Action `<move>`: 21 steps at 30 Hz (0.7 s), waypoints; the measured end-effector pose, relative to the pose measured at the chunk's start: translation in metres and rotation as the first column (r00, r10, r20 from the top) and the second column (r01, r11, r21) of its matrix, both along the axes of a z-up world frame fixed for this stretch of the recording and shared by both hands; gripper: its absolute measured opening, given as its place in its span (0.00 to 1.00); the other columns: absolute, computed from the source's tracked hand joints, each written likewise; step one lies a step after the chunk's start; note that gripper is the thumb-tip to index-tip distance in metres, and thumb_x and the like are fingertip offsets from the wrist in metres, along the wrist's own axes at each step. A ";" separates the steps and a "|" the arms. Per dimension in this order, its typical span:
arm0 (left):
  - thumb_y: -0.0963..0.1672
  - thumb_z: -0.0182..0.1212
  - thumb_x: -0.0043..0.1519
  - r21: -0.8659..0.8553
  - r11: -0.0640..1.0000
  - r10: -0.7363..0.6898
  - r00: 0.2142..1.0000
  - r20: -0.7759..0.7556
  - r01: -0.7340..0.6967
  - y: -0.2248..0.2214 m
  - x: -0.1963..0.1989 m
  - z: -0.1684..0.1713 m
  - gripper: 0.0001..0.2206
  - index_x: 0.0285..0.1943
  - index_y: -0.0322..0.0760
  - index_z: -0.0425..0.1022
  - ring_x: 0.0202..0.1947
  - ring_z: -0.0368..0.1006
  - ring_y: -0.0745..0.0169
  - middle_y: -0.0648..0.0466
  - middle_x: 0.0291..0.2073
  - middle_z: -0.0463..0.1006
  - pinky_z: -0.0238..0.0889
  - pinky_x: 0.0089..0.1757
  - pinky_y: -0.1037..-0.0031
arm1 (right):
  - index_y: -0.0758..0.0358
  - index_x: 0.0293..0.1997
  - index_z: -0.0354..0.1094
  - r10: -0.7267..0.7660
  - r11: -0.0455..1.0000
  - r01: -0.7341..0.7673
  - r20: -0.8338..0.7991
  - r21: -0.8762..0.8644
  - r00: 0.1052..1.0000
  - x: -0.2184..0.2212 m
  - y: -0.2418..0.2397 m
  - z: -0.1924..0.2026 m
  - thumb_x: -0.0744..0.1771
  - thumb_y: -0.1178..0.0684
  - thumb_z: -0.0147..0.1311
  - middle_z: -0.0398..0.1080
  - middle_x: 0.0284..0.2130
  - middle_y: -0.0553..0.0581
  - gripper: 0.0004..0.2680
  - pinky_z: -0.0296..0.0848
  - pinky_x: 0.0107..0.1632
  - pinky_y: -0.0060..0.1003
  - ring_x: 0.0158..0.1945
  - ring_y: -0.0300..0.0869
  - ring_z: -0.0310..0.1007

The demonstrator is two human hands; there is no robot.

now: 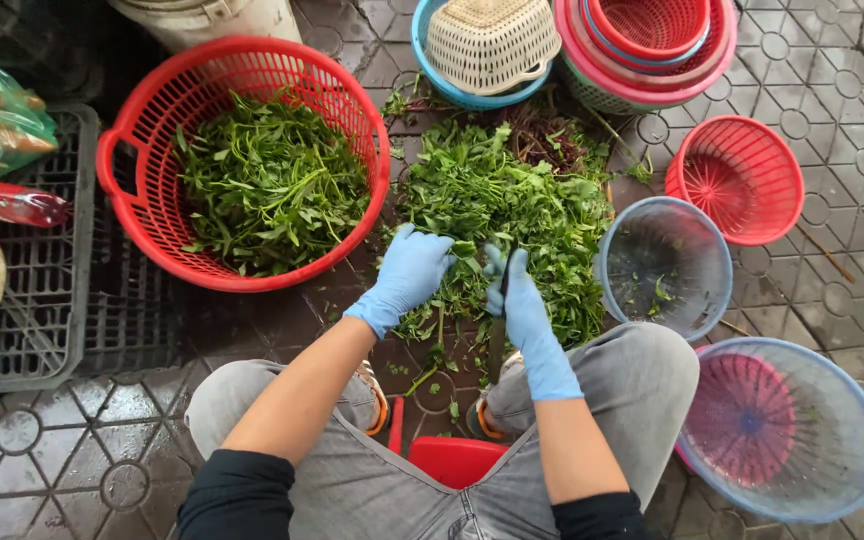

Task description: Sorting and trimming green leafy vegetables by hand and with a knife, placing the cleaned parts into a red basket.

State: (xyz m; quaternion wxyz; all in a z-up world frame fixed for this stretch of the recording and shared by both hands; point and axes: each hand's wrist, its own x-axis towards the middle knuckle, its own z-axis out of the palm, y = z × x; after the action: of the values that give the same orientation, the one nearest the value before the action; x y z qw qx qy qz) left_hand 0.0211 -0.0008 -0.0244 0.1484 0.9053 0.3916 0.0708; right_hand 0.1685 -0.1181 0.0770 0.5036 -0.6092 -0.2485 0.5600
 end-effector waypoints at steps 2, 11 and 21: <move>0.52 0.58 0.66 0.052 0.998 0.019 0.999 0.034 -0.020 0.003 -0.002 -0.015 0.11 0.52 0.51 0.75 0.45 0.80 0.52 0.55 0.38 0.82 0.53 0.65 0.54 | 0.61 0.68 0.62 -0.052 0.997 0.057 -0.101 0.045 0.994 -0.004 -0.004 -0.027 0.69 0.27 0.34 0.56 0.14 0.46 0.29 0.50 0.22 0.25 0.15 0.32 0.52; 0.47 0.68 0.57 0.355 0.934 -0.076 0.992 0.100 0.035 -0.021 0.002 0.023 0.10 0.44 0.46 0.76 0.40 0.79 0.51 0.53 0.31 0.79 0.54 0.65 0.50 | 0.58 0.65 0.67 -0.175 0.958 0.212 -0.191 0.195 0.966 -0.011 0.001 -0.086 0.69 0.49 0.59 0.74 0.33 0.56 0.17 0.62 0.21 0.25 0.23 0.36 0.72; 0.45 0.70 0.52 0.250 0.959 -0.145 0.989 0.018 0.136 -0.039 0.005 0.019 0.08 0.38 0.46 0.79 0.40 0.79 0.50 0.51 0.28 0.81 0.49 0.67 0.45 | 0.53 0.40 0.78 -0.501 0.858 0.486 -0.061 -0.167 0.863 -0.009 0.012 -0.008 0.61 0.41 0.71 0.67 0.19 0.54 0.12 0.60 0.21 0.30 0.21 0.38 0.65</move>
State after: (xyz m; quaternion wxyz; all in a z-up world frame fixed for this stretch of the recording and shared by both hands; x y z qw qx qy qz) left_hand 0.0262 -0.0400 -0.0053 0.0458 0.9409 0.3115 0.1247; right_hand 0.1593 -0.1059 0.0695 0.5965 -0.6581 -0.0164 0.4592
